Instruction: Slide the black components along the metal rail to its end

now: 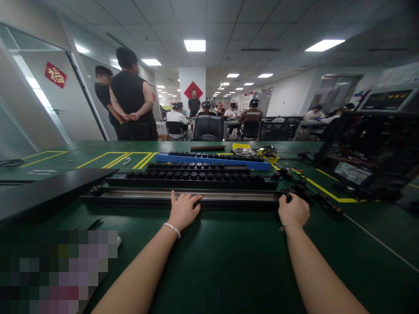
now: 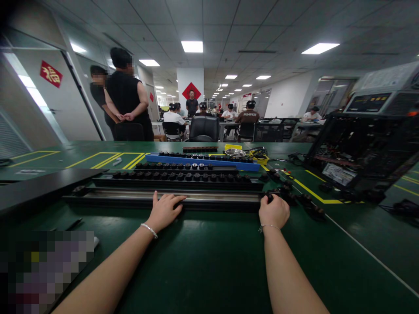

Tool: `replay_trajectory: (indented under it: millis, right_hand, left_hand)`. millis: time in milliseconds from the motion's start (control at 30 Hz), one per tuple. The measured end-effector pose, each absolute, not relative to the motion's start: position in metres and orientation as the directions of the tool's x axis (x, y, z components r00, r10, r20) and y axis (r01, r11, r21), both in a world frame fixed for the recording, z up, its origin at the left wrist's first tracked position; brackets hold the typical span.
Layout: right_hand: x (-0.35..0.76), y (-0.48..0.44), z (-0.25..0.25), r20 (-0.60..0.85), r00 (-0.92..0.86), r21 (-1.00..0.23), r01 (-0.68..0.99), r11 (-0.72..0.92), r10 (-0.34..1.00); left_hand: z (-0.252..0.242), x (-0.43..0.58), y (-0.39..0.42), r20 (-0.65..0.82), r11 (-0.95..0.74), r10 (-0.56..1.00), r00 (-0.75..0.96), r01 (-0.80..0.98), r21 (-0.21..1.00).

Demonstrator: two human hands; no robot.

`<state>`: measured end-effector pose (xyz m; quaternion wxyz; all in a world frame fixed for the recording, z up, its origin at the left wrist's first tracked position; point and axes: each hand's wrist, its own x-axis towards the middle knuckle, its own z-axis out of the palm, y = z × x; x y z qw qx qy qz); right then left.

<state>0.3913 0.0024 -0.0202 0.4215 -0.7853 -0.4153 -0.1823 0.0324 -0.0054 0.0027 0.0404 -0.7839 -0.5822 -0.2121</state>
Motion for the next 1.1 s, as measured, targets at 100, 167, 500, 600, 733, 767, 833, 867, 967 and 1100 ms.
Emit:
replay_trajectory:
  millis: [100, 167, 500, 600, 733, 767, 833, 867, 967, 1100]
  right_hand:
    - [0.396, 0.005, -0.025, 0.653, 0.595, -0.524, 0.802, -0.288, 0.469]
    - [0.399, 0.008, -0.029, 0.657, 0.610, -0.540, 0.791, -0.289, 0.443]
    - [0.410, 0.008, -0.032, 0.631, 0.607, -0.531, 0.792, -0.301, 0.483]
    - [0.413, 0.001, -0.023, 0.564, 0.571, -0.470, 0.816, -0.337, 0.596]
    - [0.415, -0.004, -0.016, 0.562, 0.527, -0.436, 0.844, -0.313, 0.637]
    - [0.415, -0.004, -0.015, 0.559, 0.538, -0.446, 0.837, -0.319, 0.631]
    - [0.416, -0.005, -0.013, 0.529, 0.583, -0.478, 0.805, -0.350, 0.617]
    - [0.417, -0.005, -0.012, 0.510, 0.608, -0.496, 0.786, -0.370, 0.608]
    - [0.419, -0.006, -0.011, 0.475, 0.661, -0.531, 0.742, -0.409, 0.581]
    - [0.421, -0.006, -0.010, 0.476, 0.671, -0.542, 0.733, -0.411, 0.568]
  left_hand:
    - [0.001, 0.032, -0.004, 0.392, -0.325, 0.890, 0.232, 0.927, 0.188]
    - [0.001, 0.032, -0.004, 0.396, -0.328, 0.888, 0.233, 0.926, 0.189]
    - [0.005, 0.033, -0.005, 0.371, -0.315, 0.900, 0.229, 0.930, 0.190]
    - [0.005, 0.033, -0.005, 0.369, -0.314, 0.901, 0.228, 0.930, 0.191]
    - [0.005, 0.033, -0.005, 0.371, -0.308, 0.901, 0.222, 0.932, 0.191]
    - [0.005, 0.033, -0.005, 0.374, -0.308, 0.901, 0.221, 0.932, 0.189]
    - [0.005, 0.033, -0.005, 0.380, -0.307, 0.899, 0.219, 0.933, 0.187]
    - [0.005, 0.033, -0.006, 0.381, -0.306, 0.898, 0.219, 0.934, 0.186]
    - [0.006, 0.034, -0.006, 0.379, -0.299, 0.900, 0.214, 0.937, 0.181]
    - [0.006, 0.034, -0.006, 0.375, -0.299, 0.901, 0.217, 0.938, 0.175]
